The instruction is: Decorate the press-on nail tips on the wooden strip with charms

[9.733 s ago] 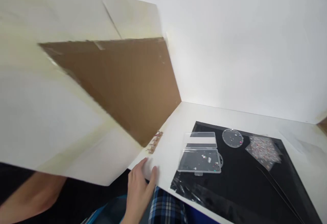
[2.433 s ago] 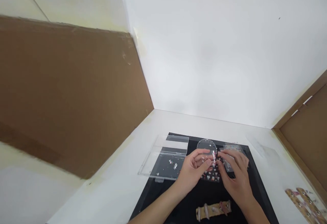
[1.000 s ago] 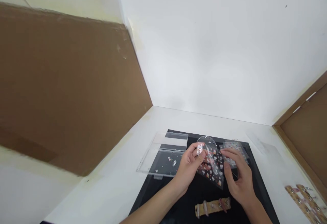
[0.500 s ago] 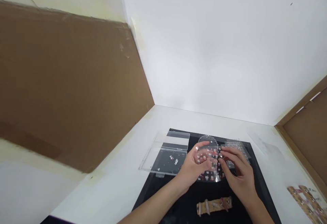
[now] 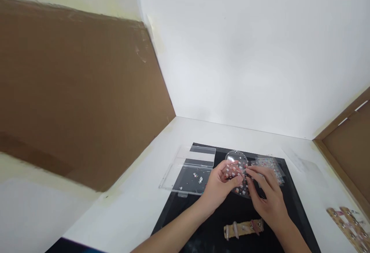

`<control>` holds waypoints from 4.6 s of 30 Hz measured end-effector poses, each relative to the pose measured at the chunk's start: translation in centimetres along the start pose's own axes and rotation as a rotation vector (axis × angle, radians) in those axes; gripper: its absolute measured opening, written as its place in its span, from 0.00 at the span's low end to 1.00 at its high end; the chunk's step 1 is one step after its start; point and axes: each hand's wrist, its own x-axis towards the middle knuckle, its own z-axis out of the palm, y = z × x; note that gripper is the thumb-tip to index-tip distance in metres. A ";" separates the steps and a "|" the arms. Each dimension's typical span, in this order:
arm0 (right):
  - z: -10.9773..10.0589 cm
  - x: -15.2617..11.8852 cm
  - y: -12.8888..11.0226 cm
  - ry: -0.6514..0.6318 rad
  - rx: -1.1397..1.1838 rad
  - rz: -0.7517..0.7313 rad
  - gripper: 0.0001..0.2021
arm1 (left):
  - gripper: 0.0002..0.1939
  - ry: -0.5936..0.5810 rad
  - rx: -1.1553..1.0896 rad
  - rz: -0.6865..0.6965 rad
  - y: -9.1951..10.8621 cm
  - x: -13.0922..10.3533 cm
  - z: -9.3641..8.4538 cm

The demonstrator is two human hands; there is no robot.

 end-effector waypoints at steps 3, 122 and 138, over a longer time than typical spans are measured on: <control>-0.1 0.2 -0.1 -0.015 -0.013 -0.010 0.10 | 0.40 -0.019 0.022 0.010 -0.3 0.0 -0.1; -1.9 1.3 -0.7 -0.128 0.433 0.145 0.07 | 0.04 -0.142 0.710 0.976 1.2 -1.3 -0.4; -1.8 0.3 0.9 -0.287 0.499 0.294 0.08 | 0.13 -0.314 0.805 0.886 1.6 -0.7 -1.5</control>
